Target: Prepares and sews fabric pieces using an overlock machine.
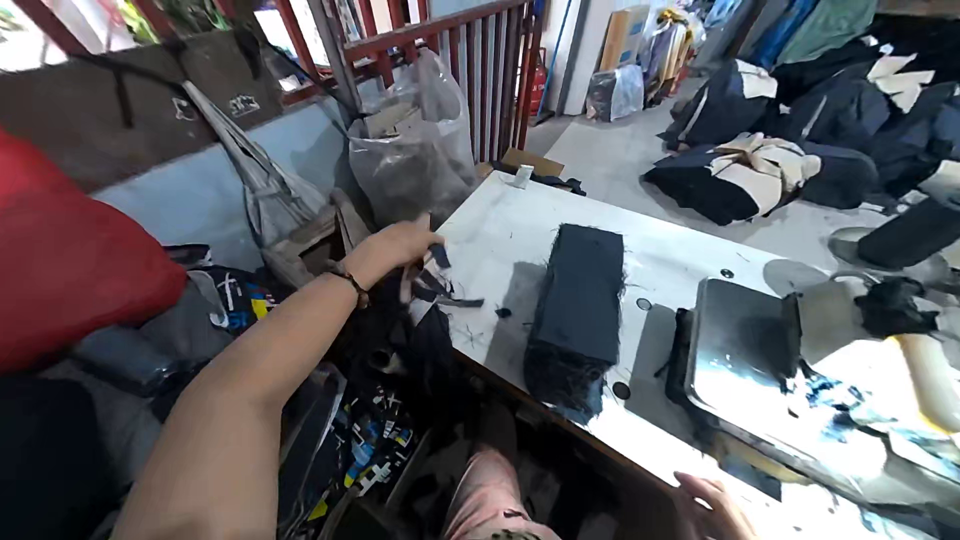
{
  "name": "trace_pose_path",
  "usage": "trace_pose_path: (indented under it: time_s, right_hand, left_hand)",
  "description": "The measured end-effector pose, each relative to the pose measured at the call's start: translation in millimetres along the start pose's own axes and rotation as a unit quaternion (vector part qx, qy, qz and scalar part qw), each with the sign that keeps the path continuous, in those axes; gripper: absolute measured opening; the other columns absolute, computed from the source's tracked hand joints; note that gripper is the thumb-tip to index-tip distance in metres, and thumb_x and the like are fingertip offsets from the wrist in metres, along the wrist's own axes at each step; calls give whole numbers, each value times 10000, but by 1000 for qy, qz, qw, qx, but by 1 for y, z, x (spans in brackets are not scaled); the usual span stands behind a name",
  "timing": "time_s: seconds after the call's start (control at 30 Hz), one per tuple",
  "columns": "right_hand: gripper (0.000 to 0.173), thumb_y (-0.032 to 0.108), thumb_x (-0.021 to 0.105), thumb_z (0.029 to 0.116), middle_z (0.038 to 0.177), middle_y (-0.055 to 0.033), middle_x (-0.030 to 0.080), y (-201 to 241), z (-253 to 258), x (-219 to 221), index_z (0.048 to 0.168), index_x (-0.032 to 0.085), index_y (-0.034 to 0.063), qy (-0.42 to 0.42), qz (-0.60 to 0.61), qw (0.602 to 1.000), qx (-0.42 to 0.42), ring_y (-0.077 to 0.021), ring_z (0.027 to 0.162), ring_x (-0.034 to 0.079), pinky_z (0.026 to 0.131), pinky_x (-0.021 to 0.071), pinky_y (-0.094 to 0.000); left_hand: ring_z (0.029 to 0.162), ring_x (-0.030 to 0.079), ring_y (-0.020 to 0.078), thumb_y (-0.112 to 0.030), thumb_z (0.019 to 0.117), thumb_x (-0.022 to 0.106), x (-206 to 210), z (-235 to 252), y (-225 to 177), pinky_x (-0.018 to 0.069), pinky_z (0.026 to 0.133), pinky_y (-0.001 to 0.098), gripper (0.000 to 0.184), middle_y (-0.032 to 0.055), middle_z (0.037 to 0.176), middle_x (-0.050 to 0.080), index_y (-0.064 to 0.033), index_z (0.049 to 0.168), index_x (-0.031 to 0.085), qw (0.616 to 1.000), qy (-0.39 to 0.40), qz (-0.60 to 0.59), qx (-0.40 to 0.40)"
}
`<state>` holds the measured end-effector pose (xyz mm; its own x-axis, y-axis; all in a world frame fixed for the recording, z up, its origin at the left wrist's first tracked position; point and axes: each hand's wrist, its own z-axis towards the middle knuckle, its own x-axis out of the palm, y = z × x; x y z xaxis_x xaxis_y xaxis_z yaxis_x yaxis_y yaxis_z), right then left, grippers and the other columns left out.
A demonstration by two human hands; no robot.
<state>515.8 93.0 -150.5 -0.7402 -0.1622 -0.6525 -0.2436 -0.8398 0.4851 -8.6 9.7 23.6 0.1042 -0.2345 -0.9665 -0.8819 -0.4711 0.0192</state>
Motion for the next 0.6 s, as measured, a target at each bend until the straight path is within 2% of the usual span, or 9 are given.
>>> trace_pose_path:
  time_s: [0.07, 0.13, 0.23, 0.33, 0.37, 0.43, 0.5, 0.57, 0.6]
  right_hand:
    - [151, 82, 617, 944, 887, -177, 676, 9, 36, 26, 1042, 679, -15, 14, 2, 1000, -26, -180, 865, 659, 815, 528, -214]
    - [152, 122, 629, 933, 891, -162, 689, 2, 51, 45, 1023, 704, 24, 20, -15, 999, -26, -212, 882, 663, 832, 527, -271]
    - [202, 108, 625, 909, 927, -215, 685, -10, 52, 60, 1026, 705, -37, 30, -3, 999, 34, -264, 889, 680, 826, 557, -323]
    - [245, 158, 623, 944, 935, -232, 687, -12, 52, 65, 1034, 675, -64, 17, 0, 997, 76, -269, 899, 679, 853, 549, -329]
    - [271, 185, 630, 947, 936, -236, 691, -12, 51, 65, 1038, 678, -66, 20, -3, 996, 88, -285, 902, 682, 853, 550, -356]
    - [322, 259, 660, 932, 943, -229, 701, -9, 51, 64, 1043, 691, -42, 40, -23, 993, 106, -310, 900, 688, 830, 556, -403]
    - [369, 311, 685, 905, 954, -229, 707, -4, 51, 63, 1049, 708, -28, 57, -43, 991, 116, -335, 892, 694, 806, 559, -438]
    - [420, 377, 680, 892, 974, -217, 713, -2, 51, 62, 1056, 718, -8, 62, -60, 989, 124, -333, 897, 697, 799, 562, -443]
    - [447, 411, 660, 902, 995, -212, 715, -2, 51, 61, 1070, 720, 1, 63, -64, 988, 126, -326, 911, 698, 806, 561, -441]
  left_hand:
    - [1178, 588, 514, 75, 941, 608, -44, 12, 13, 499, 968, 654, 446, 331, 1414, 475, -96, 1351, 649, 990, -136, -26, 41]
    - [1243, 545, 509, 73, 970, 572, -108, 22, 26, 459, 1045, 620, 338, 344, 1379, 490, 15, 1298, 627, 952, -296, -54, 61]
    - [1271, 548, 515, -7, 981, 544, -185, 33, 36, 407, 1081, 620, 326, 361, 1321, 577, 100, 1284, 596, 884, -458, -87, -26]
    - [1270, 543, 487, -127, 1071, 455, -208, 67, 50, 376, 1068, 616, 353, 329, 1314, 597, 68, 1329, 597, 876, -454, -97, -131]
    - [1313, 508, 508, -122, 1082, 442, -207, 83, 57, 345, 1092, 642, 361, 337, 1356, 570, 63, 1364, 570, 884, -442, -84, -130]
    - [1271, 536, 536, -73, 1011, 529, -198, 126, 71, 385, 1057, 677, 332, 351, 1330, 578, 64, 1306, 595, 881, -455, -91, -99]
    - [1367, 412, 579, -56, 915, 660, -169, 152, 72, 386, 1042, 735, 610, 381, 1523, 360, -14, 1488, 456, 921, -350, -108, -133]
    - [1386, 359, 622, -124, 907, 717, -144, 163, 52, 369, 1005, 796, 667, 409, 1567, 256, 56, 1479, 424, 937, -272, -111, -191]
    - [1414, 324, 612, -158, 924, 700, -134, 165, 39, 328, 1045, 796, 661, 396, 1584, 246, 72, 1479, 425, 937, -282, -127, -163]
